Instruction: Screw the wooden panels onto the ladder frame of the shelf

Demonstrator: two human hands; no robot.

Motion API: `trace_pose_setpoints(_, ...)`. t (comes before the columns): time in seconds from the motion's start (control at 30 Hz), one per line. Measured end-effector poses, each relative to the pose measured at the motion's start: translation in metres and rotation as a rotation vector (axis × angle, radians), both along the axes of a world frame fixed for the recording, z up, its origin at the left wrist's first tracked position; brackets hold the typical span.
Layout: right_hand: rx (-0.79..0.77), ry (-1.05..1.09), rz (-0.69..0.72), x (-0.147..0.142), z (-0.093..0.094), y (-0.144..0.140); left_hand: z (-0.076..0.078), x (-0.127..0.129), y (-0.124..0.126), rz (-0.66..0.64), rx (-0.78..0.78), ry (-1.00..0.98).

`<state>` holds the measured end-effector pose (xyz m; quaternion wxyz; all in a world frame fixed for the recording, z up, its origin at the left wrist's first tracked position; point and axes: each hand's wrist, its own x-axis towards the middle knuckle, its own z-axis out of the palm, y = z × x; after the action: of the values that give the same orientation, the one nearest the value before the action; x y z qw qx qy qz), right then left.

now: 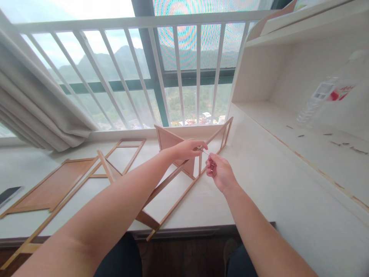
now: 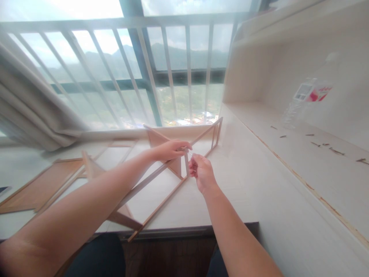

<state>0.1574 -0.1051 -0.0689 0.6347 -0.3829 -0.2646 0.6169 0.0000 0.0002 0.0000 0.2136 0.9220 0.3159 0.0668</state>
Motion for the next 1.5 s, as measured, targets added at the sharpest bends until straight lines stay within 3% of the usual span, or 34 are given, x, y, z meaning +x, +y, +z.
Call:
trace_pose_setpoints(0.27, 0.098, -0.228, -0.042, 0.0, -0.007, 0.003, 0.004, 0.001, -0.004, 0.011, -0.014, 0.006)
trace_pose_setpoints(0.5, 0.313, -1.003, -0.29, 0.007, -0.01, -0.002, 0.006, 0.003, -0.003, -0.016, -0.001, 0.008)
trace_pose_setpoints(0.63, 0.324, -1.146, -0.316, 0.009, -0.01, -0.004, 0.005, 0.003, -0.004, -0.019, -0.005, 0.0)
trace_pose_setpoints(1.07, 0.317, -0.969, -0.307, 0.007, -0.014, -0.001, 0.004, 0.003, -0.003, -0.019, 0.0, -0.008)
trace_pose_setpoints(1.17, 0.255, -0.793, -0.259, 0.004, -0.011, 0.001, 0.005, 0.003, -0.004, -0.014, -0.015, -0.011)
trace_pose_setpoints(1.37, 0.014, -0.209, -0.072, 0.003, 0.0, 0.003, 0.007, 0.003, -0.006, -0.006, -0.027, 0.006)
trace_pose_setpoints(1.5, -0.002, -0.139, -0.058, 0.004, 0.001, 0.002, 0.008, 0.003, -0.007, -0.008, -0.017, 0.011)
